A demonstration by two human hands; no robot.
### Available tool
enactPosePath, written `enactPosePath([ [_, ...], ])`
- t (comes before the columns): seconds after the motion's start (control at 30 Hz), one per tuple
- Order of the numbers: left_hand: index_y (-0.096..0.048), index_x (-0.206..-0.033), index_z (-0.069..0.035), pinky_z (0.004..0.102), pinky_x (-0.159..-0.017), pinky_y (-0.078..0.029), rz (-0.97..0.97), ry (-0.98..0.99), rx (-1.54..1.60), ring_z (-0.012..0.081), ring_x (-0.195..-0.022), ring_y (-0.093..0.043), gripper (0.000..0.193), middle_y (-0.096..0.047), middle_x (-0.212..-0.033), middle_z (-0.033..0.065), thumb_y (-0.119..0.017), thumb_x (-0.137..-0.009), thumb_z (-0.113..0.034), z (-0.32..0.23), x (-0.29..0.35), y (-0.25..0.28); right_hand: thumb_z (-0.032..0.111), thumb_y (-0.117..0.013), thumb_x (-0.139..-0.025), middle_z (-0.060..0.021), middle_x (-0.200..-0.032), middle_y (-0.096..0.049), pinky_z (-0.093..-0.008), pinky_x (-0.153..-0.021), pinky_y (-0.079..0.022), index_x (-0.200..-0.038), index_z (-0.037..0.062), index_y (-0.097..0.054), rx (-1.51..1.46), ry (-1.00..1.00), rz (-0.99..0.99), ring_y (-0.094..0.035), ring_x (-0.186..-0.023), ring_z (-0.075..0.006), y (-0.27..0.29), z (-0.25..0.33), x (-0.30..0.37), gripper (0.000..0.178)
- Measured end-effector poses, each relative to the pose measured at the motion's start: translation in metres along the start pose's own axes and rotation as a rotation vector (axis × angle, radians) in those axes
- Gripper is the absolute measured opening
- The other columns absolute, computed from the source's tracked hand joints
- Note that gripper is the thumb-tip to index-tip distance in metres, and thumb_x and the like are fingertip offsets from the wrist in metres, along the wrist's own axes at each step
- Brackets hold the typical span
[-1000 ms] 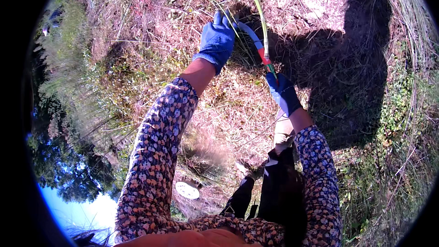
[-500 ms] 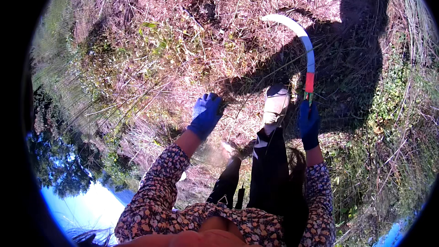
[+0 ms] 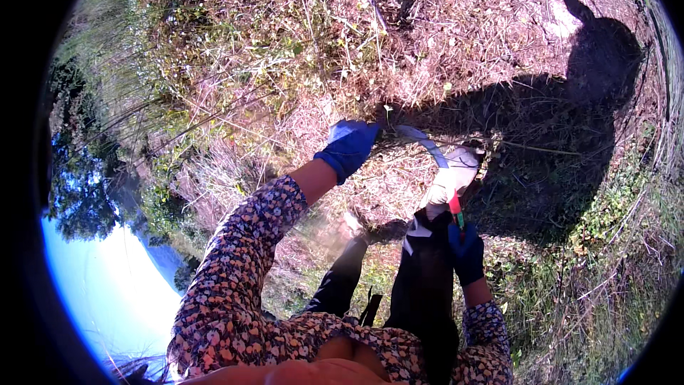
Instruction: The person uses a sickle to cut tall grass and weeds along a riverbank. They repeatedly gather clumps of vegetation with their left hand and swing the sickle with their right hand to sever the stems near the ground, then drop the cut material to the side.
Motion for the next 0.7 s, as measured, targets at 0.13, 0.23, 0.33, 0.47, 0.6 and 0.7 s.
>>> enactPosePath([
  [0.13,-0.062,-0.094,-0.010,0.0478,-0.069,-0.050,0.108,0.101,0.005,0.0343,-0.075,-0.066,0.014,-0.066,-0.078,0.0150,-0.053,-0.085,-0.016,0.047,0.096,-0.060,0.029,-0.061,-0.092,-0.0161,-0.066,-0.062,-0.0395,-0.051,-0.046,-0.091,0.0057,-0.061,-0.125,0.079,-0.061,-0.065,-0.059,-0.0296,0.023,0.037,-0.026,0.023],
  [0.23,-0.064,-0.093,-0.009,0.0461,-0.076,-0.050,0.113,0.092,0.038,0.0327,-0.101,-0.061,0.015,-0.064,-0.104,0.0160,-0.054,-0.084,-0.017,0.028,0.075,-0.006,0.023,-0.060,-0.093,-0.0159,-0.066,-0.062,-0.0405,-0.050,-0.046,-0.091,0.0040,-0.061,-0.191,0.253,-0.201,-0.065,-0.060,-0.0312,0.047,0.104,-0.082,0.020],
  [0.33,-0.062,-0.112,-0.011,0.0462,-0.083,-0.047,-0.405,-0.094,-0.137,0.0342,-0.126,-0.047,0.031,-0.050,-0.134,0.0145,-0.055,-0.083,-0.017,0.011,0.034,0.070,0.026,-0.063,-0.093,-0.0177,-0.064,-0.061,-0.0390,-0.049,-0.045,-0.086,0.0024,-0.059,0.010,0.434,-0.226,-0.063,-0.060,-0.0357,0.030,0.162,-0.151,0.025],
  [0.47,-0.035,-0.145,-0.010,0.0439,-0.084,-0.045,-0.738,0.144,-0.424,0.0334,-0.125,-0.046,0.066,-0.050,-0.132,0.0163,-0.054,-0.082,-0.017,0.039,-0.020,0.140,0.032,-0.066,-0.090,-0.0173,-0.070,-0.062,-0.0412,-0.051,-0.047,-0.088,0.0020,-0.058,0.261,0.488,-0.285,-0.062,-0.061,-0.0371,0.012,0.192,-0.177,0.031],
  [0.6,-0.051,-0.127,-0.006,0.0440,-0.075,-0.048,-0.386,0.249,-0.330,0.0317,-0.103,-0.058,0.037,-0.059,-0.113,0.0159,-0.045,-0.093,-0.018,0.088,-0.044,0.107,0.032,-0.066,-0.090,-0.0169,-0.073,-0.064,-0.0447,-0.055,-0.048,-0.092,0.0019,-0.059,0.358,0.248,-0.191,-0.063,-0.067,-0.0377,0.000,0.126,-0.143,0.031],
  [0.7,-0.058,-0.112,-0.006,0.0458,-0.072,-0.050,-0.252,0.449,-0.085,0.0319,-0.088,-0.063,0.026,-0.062,-0.101,0.0161,-0.042,-0.097,-0.021,0.120,-0.029,0.104,0.029,-0.064,-0.091,-0.0155,-0.068,-0.060,-0.0426,-0.053,-0.044,-0.092,0.0015,-0.058,0.298,0.363,-0.152,-0.060,-0.060,-0.0309,0.009,0.027,-0.084,0.028],
])
Point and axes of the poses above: each hand's wrist, its own x-axis away from the middle knuckle, its own y-axis out of the back of the hand, z = x × y, the point moved 9 cm from there along -x, towards the middle knuckle
